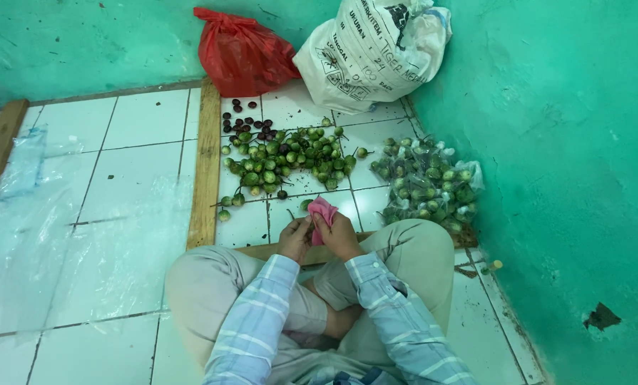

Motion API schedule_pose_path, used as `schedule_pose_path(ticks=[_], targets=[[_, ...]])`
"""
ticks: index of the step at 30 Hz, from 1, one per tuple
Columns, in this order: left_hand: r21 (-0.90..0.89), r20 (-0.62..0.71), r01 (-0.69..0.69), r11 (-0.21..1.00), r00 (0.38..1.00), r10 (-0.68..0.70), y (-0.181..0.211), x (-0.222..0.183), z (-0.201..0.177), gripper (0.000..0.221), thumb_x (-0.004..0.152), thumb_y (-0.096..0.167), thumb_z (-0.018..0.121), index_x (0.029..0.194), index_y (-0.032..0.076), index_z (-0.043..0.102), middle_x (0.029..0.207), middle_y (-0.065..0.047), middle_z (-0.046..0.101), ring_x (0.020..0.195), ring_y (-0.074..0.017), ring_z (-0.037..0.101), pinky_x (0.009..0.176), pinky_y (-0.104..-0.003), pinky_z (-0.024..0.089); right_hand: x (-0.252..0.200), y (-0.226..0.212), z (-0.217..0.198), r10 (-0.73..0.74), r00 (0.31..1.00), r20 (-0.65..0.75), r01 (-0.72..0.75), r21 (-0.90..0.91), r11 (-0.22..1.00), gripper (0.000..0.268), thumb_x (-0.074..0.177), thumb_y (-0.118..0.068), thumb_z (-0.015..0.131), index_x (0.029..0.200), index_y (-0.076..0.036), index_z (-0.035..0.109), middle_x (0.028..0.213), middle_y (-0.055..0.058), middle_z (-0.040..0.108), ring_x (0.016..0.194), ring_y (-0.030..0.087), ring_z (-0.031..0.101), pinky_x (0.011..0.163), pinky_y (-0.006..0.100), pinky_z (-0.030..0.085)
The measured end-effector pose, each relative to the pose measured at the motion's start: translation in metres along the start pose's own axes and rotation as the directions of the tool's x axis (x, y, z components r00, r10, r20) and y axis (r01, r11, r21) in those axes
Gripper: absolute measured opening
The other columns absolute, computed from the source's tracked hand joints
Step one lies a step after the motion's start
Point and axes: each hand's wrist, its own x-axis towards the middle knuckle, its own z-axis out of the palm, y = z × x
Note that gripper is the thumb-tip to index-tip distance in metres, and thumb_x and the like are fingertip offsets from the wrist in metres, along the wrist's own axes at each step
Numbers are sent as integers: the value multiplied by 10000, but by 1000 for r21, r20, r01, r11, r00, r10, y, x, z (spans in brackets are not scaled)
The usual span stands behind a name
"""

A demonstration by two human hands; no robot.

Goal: Wiping small green fruits with a cloth to clean them

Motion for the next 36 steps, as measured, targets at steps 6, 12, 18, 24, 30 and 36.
schedule_pose_path(ticks=[6,12,18,24,30,36], targets=[[442,87,-346,828,935,344,53,-42,31,332,945,59,712,1271,7,676,1174,-220,685,1043,-289,679,863,-461,589,16,43,11,183,967,-176,-124,302,945,429,1075,-358,506,1093,28,695,1027,223,755,1017,335,713,949,507,519],[744,306,-482,462,861,405,95,-61,58,436,905,14,667,1335,33,598,1172,-209,665,1054,-377,671,890,-455,611,11,-44,3,106,994,9,-104,325,940,459,992,-411,705,1168,-5,584,946,142,680,914,275,688,843,462,543],[729,536,-628,273,771,344,109,-45,60,509,894,-64,596,1397,-43,518,1311,-251,567,1218,-471,595,999,-525,576,32,27,-2,6,1000,3,-6,114,993,371,1016,-381,658,792,-90,605,596,99,600,597,207,636,577,353,497],[706,554,-658,263,744,374,118,1,59,468,903,91,655,1362,48,574,1217,-153,640,1164,-354,645,953,-446,605,69,-42,-26,-54,997,57,65,-220,973,520,1052,-376,498,628,-78,539,476,142,527,505,161,555,482,298,429],[780,516,-574,251,816,261,118,50,51,296,978,164,598,1261,88,640,1154,-101,661,1183,-295,626,978,-435,578,104,-41,-20,35,994,106,14,-430,903,582,1022,-483,497,789,35,625,677,288,639,751,486,699,594,522,518],[829,352,-403,388,915,197,72,74,30,278,952,146,585,1207,60,655,1115,-120,568,1106,-383,628,904,-466,588,94,-2,-7,20,979,203,-11,-43,999,429,1069,-377,478,1135,11,648,1003,273,692,1023,481,675,796,504,559]])
